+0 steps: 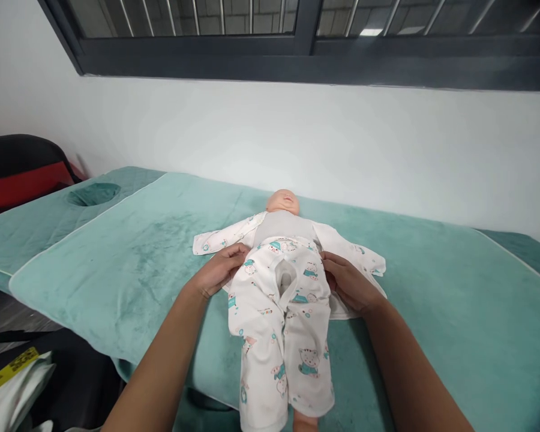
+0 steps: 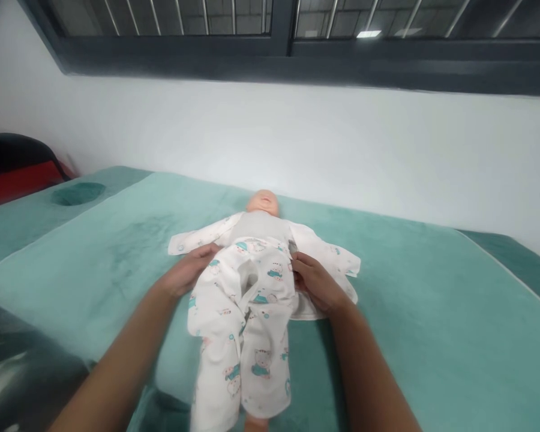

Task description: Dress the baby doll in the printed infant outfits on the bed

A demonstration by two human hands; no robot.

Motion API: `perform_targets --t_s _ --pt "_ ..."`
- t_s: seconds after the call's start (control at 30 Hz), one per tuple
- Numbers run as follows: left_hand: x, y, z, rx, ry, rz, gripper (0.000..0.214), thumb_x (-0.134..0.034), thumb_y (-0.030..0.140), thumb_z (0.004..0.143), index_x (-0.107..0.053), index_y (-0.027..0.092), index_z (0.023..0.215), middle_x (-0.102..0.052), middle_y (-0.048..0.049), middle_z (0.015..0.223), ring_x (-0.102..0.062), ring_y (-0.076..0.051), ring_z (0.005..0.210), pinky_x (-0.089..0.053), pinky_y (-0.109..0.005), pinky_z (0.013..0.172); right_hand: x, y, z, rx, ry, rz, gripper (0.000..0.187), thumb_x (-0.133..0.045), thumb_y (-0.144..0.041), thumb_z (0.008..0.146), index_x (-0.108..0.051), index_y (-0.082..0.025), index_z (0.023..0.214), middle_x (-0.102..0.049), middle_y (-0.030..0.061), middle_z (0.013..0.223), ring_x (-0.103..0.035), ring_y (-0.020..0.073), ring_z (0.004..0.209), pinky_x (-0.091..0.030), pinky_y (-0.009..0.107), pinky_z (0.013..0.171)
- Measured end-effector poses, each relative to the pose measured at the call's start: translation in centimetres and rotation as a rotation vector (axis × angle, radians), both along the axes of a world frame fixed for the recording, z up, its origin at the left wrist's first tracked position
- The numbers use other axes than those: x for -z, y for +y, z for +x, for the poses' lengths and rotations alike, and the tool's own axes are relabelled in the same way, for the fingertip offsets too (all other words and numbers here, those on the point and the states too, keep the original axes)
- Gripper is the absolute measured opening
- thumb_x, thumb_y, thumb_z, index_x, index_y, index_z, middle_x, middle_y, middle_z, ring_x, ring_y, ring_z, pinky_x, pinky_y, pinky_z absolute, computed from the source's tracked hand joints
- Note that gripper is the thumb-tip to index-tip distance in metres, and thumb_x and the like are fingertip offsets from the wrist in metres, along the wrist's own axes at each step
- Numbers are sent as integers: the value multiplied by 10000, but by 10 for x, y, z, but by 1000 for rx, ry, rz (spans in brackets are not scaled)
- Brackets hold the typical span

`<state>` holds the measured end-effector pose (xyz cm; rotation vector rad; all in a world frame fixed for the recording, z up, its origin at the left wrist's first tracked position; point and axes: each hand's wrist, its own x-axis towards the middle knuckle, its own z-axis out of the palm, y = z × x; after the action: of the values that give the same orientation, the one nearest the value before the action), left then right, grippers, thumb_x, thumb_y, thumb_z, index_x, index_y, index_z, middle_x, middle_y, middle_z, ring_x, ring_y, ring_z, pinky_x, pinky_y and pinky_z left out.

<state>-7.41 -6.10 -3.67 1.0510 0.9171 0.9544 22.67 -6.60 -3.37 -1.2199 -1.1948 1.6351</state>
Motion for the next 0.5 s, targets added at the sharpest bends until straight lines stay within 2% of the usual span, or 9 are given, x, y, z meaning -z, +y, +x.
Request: perform_targets --t_s 0.1,0.2,0.33,0.5 --pt "1 -2 0 16 77 -6 275 -736 378 751 -645 160 892 -629 -14 866 -574 -128 751 -441 -221 650 -1 -1 3 -30 44 -14 181 -670 -315 799 -535 -194 805 -516 -36 717 -449 89 618 -367 213 561" --pt "0 -6 -1 44 129 0 306 -761 301 695 -666 169 954 -670 -38 931 -612 -172 831 -474 -245 683 -3 -2 5 -74 60 4 176 -691 -294 790 -549 -195 820 -543 -32 749 -484 89 644 -396 218 592" --pt "-2 -9 -3 80 178 48 370 -755 227 616 -682 166 973 -695 -46 892 -636 -203 834 -499 -272 684 -7 -5 6 -147 6 60 208 -733 -251 764 -600 -192 912 -617 -4 853 -557 113 741 -420 219 621" --pt "-5 -8 -4 127 223 70 359 -727 203 592 -692 164 948 -709 -40 858 -648 -202 802 -509 -278 673 -10 -8 8 -191 -15 95 302 -758 -265 757 -628 -200 1022 -666 38 1006 -616 181 897 -492 272 714"
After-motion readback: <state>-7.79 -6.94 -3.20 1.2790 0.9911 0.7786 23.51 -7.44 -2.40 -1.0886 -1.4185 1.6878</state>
